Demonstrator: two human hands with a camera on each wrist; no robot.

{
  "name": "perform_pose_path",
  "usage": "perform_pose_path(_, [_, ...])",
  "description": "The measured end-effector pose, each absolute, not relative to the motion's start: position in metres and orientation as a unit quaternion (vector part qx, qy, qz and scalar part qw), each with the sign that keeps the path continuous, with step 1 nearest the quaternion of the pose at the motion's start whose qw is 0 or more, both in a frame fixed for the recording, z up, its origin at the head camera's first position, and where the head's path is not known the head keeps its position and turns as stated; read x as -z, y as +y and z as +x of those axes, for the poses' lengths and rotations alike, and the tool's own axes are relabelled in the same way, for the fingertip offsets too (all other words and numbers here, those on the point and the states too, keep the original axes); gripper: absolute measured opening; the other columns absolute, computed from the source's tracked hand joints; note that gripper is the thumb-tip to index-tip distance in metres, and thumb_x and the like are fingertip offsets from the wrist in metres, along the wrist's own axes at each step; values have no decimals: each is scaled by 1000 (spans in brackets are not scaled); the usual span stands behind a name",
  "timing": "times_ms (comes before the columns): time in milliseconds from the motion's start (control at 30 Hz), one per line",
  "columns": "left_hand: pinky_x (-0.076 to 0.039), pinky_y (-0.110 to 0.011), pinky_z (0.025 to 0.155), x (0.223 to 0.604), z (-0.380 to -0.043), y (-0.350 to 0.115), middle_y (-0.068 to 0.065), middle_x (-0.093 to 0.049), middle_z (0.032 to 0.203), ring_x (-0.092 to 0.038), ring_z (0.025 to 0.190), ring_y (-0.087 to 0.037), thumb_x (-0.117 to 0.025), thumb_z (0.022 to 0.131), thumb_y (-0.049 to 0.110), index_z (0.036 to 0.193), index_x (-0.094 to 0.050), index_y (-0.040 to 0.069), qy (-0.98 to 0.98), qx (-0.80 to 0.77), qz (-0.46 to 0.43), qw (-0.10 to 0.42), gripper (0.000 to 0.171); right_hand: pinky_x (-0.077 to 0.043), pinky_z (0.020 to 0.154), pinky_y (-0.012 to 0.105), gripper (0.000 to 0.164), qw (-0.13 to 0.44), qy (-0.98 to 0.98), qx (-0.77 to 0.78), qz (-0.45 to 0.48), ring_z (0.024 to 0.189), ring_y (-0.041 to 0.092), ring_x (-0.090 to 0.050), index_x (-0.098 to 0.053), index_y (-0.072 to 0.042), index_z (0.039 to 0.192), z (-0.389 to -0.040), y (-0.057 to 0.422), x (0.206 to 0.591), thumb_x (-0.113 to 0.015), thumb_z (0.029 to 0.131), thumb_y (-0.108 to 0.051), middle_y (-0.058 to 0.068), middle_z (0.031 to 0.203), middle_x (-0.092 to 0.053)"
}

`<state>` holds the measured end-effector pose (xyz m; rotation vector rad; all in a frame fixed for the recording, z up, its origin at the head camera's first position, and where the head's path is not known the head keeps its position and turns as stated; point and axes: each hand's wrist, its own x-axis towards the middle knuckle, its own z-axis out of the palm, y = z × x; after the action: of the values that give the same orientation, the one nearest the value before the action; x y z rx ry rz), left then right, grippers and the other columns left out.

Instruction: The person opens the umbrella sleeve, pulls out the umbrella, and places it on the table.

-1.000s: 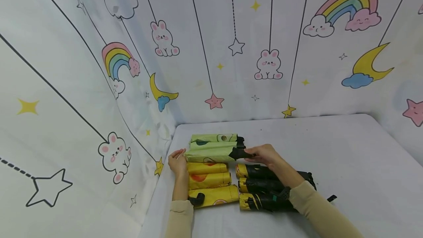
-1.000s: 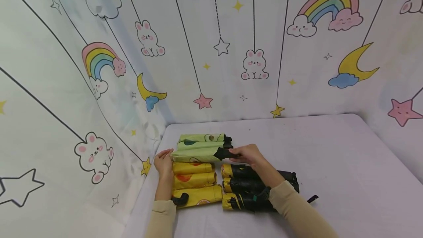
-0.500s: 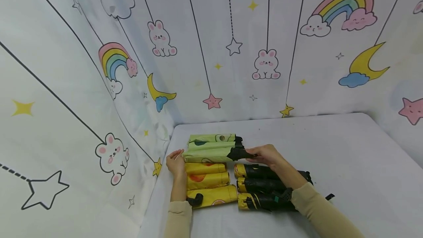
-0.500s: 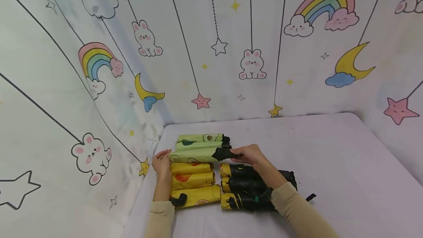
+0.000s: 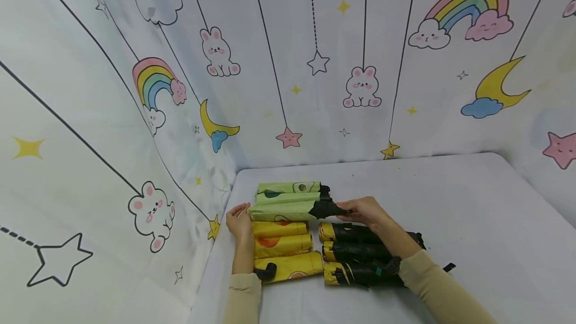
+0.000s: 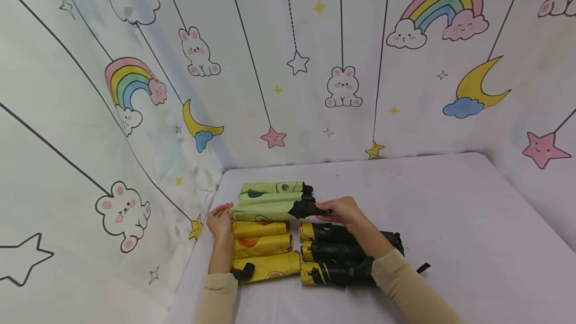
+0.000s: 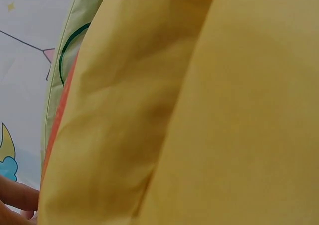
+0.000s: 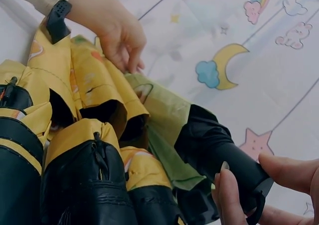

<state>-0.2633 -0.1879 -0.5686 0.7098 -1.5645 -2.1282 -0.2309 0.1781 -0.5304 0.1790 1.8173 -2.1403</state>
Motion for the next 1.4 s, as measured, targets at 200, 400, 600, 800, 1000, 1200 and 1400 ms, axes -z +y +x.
perform_pose_path(200, [-51, -38, 108, 569, -263, -188, -28, -58, 126, -65, 124, -39, -47, 91, -26, 126, -49, -9, -563, 761, 253, 201, 39, -59, 95, 47, 41, 159, 637, 752, 62, 96, 27, -77, -65, 15, 127, -230, 182, 530, -77, 95, -9, 18, 117, -74])
perform_pose_path(400, [-50, -39, 108, 567, -264, -188, -29, -58, 124, -65, 123, -40, -47, 90, -27, 126, -50, -9, -559, 761, 255, 208, 40, -58, 97, 49, 41, 158, 640, 749, 63, 98, 27, -77, -66, 14, 127, -227, 184, 526, -77, 96, -10, 17, 117, -72])
perform_pose_path(600, [-52, -37, 106, 567, -265, -189, -28, -59, 125, -66, 123, -38, -47, 89, -27, 125, -50, -8, -563, 758, 256, 205, 41, -56, 99, 51, 40, 159, 637, 752, 59, 100, 27, -77, -65, 14, 128, -224, 187, 524, -74, 97, -8, 18, 120, -72])
perform_pose_path(800, [-53, -36, 104, 566, -265, -189, -25, -59, 126, -66, 124, -36, -46, 90, -26, 126, -50, -6, -570, 756, 257, 196, 42, -57, 98, 49, 36, 162, 630, 757, 64, 99, 27, -77, -67, 13, 125, -223, 189, 525, -74, 96, -7, 18, 120, -72])
perform_pose_path(1000, [-50, -40, 110, 565, -264, -189, -27, -59, 124, -66, 123, -38, -47, 90, -27, 125, -50, -9, -566, 756, 259, 203, 40, -58, 97, 48, 33, 163, 633, 753, 71, 99, 28, -77, -69, 11, 124, -222, 193, 525, -74, 96, -7, 18, 120, -72])
perform_pose_path(1200, [-50, -40, 109, 566, -264, -190, -27, -58, 127, -65, 124, -36, -48, 91, -25, 128, -50, -8, -570, 756, 258, 194, 40, -55, 102, 50, 38, 163, 641, 747, 64, 100, 28, -76, -68, 12, 125, -221, 198, 526, -76, 96, -12, 16, 119, -70])
perform_pose_path(1400, [-50, -40, 110, 564, -262, -190, -26, -57, 129, -65, 126, -36, -48, 92, -25, 129, -49, -8, -560, 763, 259, 191, 40, -55, 101, 50, 39, 158, 640, 749, 65, 100, 26, -76, -66, 13, 127, -219, 202, 525, -75, 97, -10, 17, 121, -68])
